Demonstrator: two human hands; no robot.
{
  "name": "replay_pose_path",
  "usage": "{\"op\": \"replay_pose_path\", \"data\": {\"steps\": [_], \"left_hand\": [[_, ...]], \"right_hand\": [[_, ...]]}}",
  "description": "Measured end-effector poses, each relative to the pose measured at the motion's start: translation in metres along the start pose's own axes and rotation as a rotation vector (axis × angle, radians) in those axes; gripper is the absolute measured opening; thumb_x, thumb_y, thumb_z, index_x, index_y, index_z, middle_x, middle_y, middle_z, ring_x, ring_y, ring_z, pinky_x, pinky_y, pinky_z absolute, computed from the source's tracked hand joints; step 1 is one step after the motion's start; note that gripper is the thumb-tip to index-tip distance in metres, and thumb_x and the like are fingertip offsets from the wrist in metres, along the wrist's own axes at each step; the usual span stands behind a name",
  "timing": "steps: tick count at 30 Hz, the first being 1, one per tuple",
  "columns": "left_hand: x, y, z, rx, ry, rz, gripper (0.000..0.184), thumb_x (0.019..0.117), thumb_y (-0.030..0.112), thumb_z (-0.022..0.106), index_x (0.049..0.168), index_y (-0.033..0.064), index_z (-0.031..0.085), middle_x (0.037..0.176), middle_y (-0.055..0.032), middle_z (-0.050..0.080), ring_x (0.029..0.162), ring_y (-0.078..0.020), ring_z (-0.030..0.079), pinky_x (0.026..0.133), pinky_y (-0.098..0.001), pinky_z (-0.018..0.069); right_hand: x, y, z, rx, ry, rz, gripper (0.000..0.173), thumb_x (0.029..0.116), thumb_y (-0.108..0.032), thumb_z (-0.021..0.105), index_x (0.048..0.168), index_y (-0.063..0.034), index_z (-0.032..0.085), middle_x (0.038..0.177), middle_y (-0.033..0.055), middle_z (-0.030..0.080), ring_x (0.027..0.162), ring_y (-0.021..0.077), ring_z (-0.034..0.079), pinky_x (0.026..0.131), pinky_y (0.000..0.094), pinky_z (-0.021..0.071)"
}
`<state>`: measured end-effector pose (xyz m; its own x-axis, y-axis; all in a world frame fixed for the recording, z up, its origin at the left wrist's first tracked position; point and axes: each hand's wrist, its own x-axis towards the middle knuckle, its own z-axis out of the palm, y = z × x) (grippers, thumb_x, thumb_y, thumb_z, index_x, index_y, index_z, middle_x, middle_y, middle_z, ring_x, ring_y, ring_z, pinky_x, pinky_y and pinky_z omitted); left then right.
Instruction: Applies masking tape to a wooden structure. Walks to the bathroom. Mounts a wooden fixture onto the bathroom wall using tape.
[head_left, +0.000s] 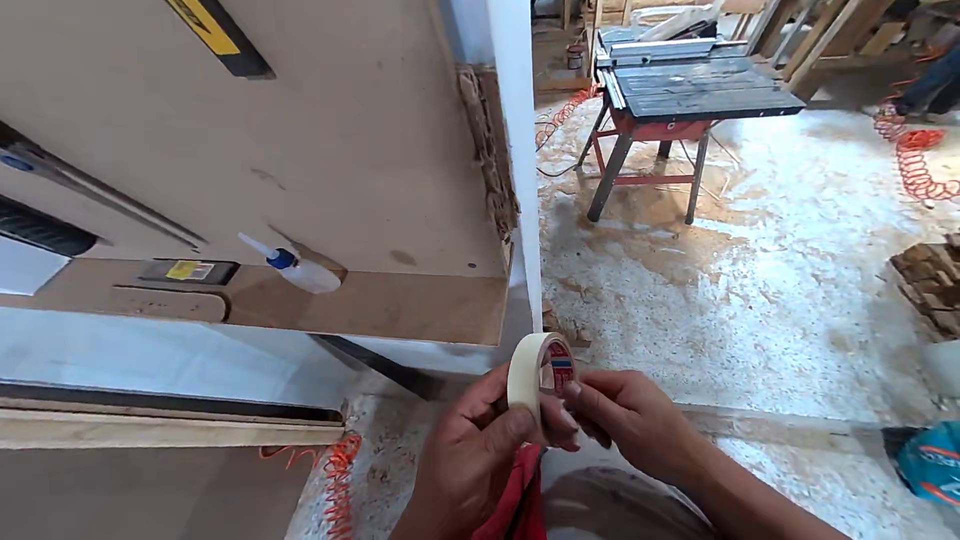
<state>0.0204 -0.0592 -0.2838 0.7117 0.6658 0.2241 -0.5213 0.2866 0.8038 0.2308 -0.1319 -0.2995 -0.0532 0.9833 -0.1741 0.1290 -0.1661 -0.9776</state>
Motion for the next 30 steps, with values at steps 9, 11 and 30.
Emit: {"op": "replay_pose_path", "data": {"steps": [9, 11, 30], "left_hand": [[0.000, -0.025, -0.008, 0.160, 0.342, 0.030, 0.033, 0.1066, 0.019, 0.051, 0.134, 0.0030, 0.059, 0.110, -0.0188, 0.072, 0.096, -0.0290, 0.074, 0.087, -0.0452, 0.0626], [-0.005, -0.033, -0.010, 0.772, 0.365, 0.195, 0.048, 0.0989, 0.037, 0.067, 0.141, 0.0162, 0.056, 0.131, -0.0028, 0.065, 0.117, -0.0182, 0.065, 0.099, -0.0389, 0.0570], [0.006, -0.053, -0.005, 0.718, -0.050, 0.174, 0.022, 0.1015, 0.027, 0.065, 0.119, 0.0143, 0.070, 0.107, -0.0053, 0.073, 0.099, -0.0185, 0.071, 0.102, -0.0451, 0.0551]], "right_hand": [[-0.001, 0.003, -0.012, 0.344, 0.095, 0.009, 0.031, 0.1032, -0.033, 0.060, 0.118, -0.0070, 0.068, 0.073, 0.0051, 0.065, 0.055, 0.0087, 0.057, 0.055, 0.0238, 0.0509], [-0.004, 0.000, -0.016, 0.308, 0.198, 0.046, 0.031, 0.1009, -0.034, 0.064, 0.116, -0.0066, 0.067, 0.072, 0.0072, 0.067, 0.054, 0.0115, 0.059, 0.054, 0.0254, 0.0523], [-0.033, 0.003, -0.014, -0.405, 0.479, -0.539, 0.028, 0.1001, -0.029, 0.069, 0.126, -0.0217, 0.072, 0.100, -0.0042, 0.066, 0.075, -0.0003, 0.060, 0.062, 0.0164, 0.0537]]}}
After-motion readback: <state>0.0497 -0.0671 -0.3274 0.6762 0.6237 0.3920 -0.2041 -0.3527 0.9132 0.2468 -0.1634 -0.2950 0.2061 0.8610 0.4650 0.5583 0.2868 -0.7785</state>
